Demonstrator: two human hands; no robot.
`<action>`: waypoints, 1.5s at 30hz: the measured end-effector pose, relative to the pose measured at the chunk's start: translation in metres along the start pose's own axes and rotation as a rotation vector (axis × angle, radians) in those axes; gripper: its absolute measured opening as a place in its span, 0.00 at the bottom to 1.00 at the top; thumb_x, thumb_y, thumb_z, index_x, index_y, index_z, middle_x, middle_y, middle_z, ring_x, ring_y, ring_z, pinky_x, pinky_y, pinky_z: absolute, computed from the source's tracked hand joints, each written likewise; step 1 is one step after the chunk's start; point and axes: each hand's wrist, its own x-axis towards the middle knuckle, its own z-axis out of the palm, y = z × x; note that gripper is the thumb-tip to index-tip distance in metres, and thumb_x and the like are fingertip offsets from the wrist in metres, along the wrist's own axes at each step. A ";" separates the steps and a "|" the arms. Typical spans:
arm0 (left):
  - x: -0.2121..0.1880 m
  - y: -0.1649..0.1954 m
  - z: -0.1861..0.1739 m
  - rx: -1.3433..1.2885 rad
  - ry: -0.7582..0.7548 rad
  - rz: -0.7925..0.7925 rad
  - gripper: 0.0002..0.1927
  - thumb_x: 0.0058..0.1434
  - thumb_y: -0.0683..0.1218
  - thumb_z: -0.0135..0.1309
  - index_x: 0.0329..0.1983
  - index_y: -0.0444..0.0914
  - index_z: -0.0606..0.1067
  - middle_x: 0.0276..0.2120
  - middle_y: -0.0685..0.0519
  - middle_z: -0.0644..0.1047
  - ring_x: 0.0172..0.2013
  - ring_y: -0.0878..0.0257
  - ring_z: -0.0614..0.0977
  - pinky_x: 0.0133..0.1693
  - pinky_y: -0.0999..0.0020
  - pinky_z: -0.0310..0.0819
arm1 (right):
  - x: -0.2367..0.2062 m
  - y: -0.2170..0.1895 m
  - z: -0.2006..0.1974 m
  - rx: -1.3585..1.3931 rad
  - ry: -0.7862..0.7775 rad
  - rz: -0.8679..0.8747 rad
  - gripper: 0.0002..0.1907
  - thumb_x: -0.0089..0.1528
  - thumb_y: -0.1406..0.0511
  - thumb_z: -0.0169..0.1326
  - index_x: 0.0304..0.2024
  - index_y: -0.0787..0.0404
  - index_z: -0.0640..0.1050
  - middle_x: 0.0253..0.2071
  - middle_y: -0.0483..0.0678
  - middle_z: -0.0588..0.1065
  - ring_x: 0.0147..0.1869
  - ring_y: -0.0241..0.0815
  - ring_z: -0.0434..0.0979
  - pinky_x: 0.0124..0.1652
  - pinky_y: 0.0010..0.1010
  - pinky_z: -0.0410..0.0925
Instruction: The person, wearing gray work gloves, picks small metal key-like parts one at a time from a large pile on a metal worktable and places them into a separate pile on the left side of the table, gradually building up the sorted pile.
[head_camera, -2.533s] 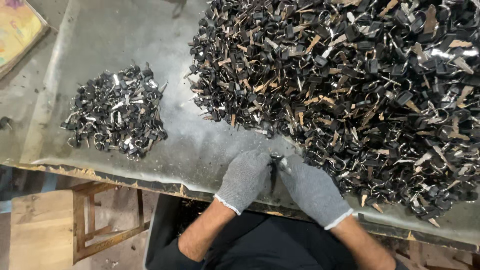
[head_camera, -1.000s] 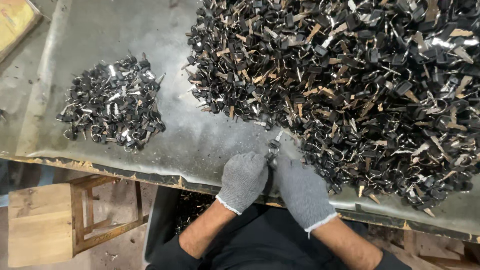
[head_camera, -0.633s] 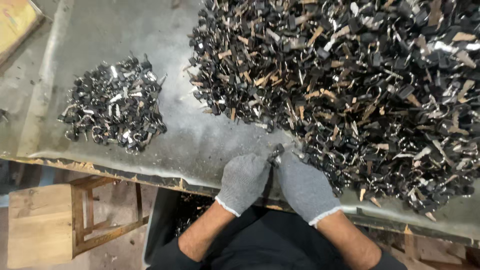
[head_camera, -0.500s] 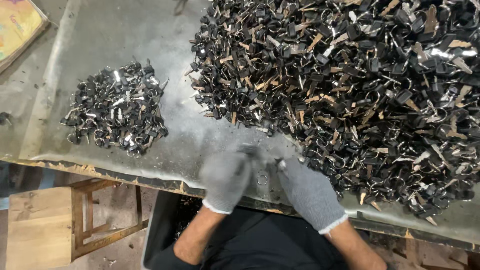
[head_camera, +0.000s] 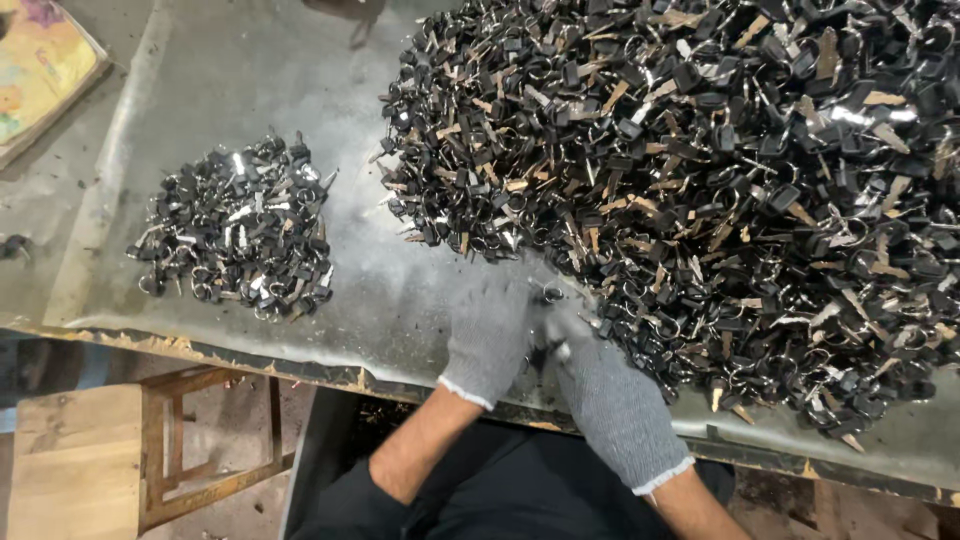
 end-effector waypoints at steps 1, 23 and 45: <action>-0.003 0.002 -0.004 -0.243 -0.039 -0.090 0.21 0.59 0.45 0.60 0.56 0.38 0.73 0.38 0.46 0.79 0.37 0.52 0.81 0.36 0.57 0.75 | -0.002 0.000 0.001 0.065 -0.017 0.012 0.28 0.61 0.61 0.54 0.64 0.55 0.70 0.38 0.61 0.76 0.43 0.64 0.80 0.39 0.52 0.73; -0.010 -0.009 -0.014 -0.335 -0.210 -0.054 0.05 0.60 0.43 0.57 0.38 0.38 0.78 0.34 0.44 0.80 0.39 0.43 0.82 0.41 0.47 0.74 | 0.019 -0.019 0.002 -0.237 0.162 -0.142 0.12 0.65 0.62 0.51 0.47 0.62 0.73 0.30 0.54 0.79 0.28 0.53 0.83 0.25 0.42 0.75; -0.005 -0.009 -0.023 -0.459 -0.310 -0.138 0.14 0.61 0.43 0.56 0.50 0.36 0.73 0.37 0.43 0.80 0.42 0.44 0.82 0.42 0.48 0.75 | 0.041 0.018 -0.018 0.097 -0.157 -0.173 0.16 0.67 0.57 0.49 0.46 0.65 0.73 0.30 0.60 0.80 0.35 0.58 0.84 0.35 0.45 0.74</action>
